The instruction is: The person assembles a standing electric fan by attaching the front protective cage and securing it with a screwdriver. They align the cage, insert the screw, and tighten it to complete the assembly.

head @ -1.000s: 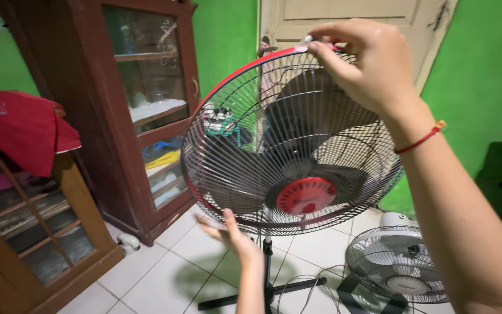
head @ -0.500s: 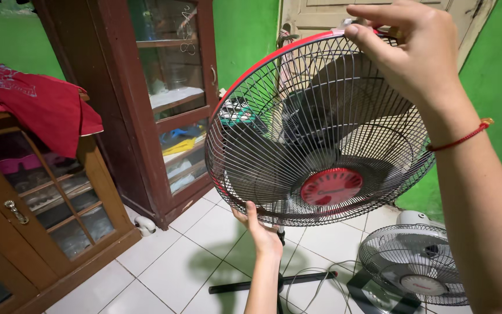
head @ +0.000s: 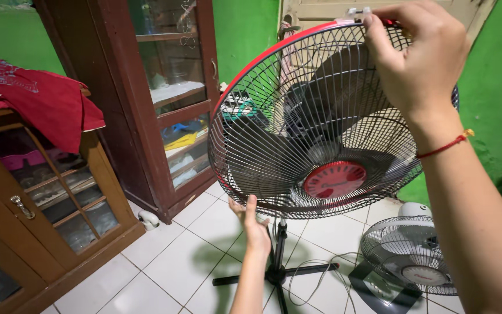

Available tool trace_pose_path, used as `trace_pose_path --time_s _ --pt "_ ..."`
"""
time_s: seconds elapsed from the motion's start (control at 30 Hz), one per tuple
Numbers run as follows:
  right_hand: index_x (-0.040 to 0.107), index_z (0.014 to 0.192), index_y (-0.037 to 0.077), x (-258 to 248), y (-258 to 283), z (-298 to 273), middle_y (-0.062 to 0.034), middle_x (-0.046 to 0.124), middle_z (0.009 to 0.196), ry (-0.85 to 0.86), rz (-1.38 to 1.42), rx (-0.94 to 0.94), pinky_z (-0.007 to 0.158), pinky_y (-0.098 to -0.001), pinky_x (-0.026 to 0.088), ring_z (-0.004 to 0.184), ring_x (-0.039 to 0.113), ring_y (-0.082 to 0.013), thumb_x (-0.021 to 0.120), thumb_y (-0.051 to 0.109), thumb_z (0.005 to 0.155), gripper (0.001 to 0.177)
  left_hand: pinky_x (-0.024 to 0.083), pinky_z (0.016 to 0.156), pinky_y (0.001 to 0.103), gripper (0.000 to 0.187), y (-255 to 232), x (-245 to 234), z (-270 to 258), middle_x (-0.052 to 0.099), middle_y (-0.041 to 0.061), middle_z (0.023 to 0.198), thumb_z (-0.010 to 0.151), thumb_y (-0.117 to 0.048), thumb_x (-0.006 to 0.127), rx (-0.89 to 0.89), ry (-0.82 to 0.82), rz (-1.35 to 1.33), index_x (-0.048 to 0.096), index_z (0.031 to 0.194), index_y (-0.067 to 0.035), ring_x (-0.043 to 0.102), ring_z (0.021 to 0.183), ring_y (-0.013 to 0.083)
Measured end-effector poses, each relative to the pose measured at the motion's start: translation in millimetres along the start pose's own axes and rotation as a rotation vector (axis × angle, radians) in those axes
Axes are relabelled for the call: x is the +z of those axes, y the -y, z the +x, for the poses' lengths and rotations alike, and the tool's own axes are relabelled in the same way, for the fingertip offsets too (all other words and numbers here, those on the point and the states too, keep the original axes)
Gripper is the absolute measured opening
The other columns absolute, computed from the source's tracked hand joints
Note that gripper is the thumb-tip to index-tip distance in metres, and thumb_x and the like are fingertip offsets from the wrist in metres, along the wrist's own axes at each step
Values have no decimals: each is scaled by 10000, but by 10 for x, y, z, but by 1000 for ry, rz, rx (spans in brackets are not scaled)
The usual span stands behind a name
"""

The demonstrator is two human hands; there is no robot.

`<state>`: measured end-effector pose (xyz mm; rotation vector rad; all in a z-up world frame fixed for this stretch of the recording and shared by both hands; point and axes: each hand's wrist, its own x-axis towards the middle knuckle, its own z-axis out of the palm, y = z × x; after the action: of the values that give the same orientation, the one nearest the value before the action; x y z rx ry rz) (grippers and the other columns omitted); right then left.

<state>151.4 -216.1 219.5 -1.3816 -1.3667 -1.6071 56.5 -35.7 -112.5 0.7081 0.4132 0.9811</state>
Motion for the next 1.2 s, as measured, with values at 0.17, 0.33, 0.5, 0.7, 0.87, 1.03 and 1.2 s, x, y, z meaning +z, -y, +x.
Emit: trace_pose_path --time_s 0.17,0.33,0.5,0.7,0.87,1.03,1.2 --pt "780 1060 1 27 -13 -28 -135 736 1031 -38 10 -2 791 -328 525 924 713 -262 667 61 1009 138 450 614 340 1046 -171 -42 0 400 18 1500 761 -428 753 90 152 -56 136 1601 -344 473 1220 200" --pt "764 1088 -11 75 -92 -142 -131 676 1024 -106 -3 86 760 -354 492 909 651 -251 678 73 1024 136 513 678 388 1109 -257 85 -76 326 -30 1537 707 -484 765 42 103 28 60 1561 -432 444 1278 192" --pt "731 1198 10 21 -148 -602 -129 467 1213 -161 12 307 828 -323 431 1058 541 -233 718 145 1091 173 510 691 394 1101 -315 105 -124 295 -59 1580 688 -544 757 13 50 98 90 1559 -445 433 1298 193" --pt "552 1386 42 -242 -207 -1452 -124 355 1319 -199 -53 535 1183 -411 384 1324 445 -273 695 477 1071 556 512 647 377 1022 -269 3 -38 380 21 1525 767 -498 742 51 96 43 116 1569 -394 504 1215 206" --pt "431 1593 39 -324 -207 -1925 -140 341 1313 -48 -3 736 1184 -444 370 1284 425 -287 598 717 1039 891 498 610 345 973 -189 -43 -16 446 65 1456 823 -423 738 78 172 -42 119 1571 -370 564 1060 209" --pt "405 1610 30 -349 -317 -1992 -148 378 1363 -7 23 762 1233 -457 356 1363 435 -303 608 754 1055 933 544 699 354 984 -119 -84 -25 414 -18 1465 801 -376 730 68 188 -55 82 1541 -402 550 1130 124" --pt "414 1608 31 -417 -321 -2003 -159 400 1389 -3 28 748 1242 -445 339 1353 441 -295 594 764 1049 939 433 708 378 1002 66 -181 46 453 30 1466 832 -348 764 127 221 -76 116 1596 -344 530 1109 174"
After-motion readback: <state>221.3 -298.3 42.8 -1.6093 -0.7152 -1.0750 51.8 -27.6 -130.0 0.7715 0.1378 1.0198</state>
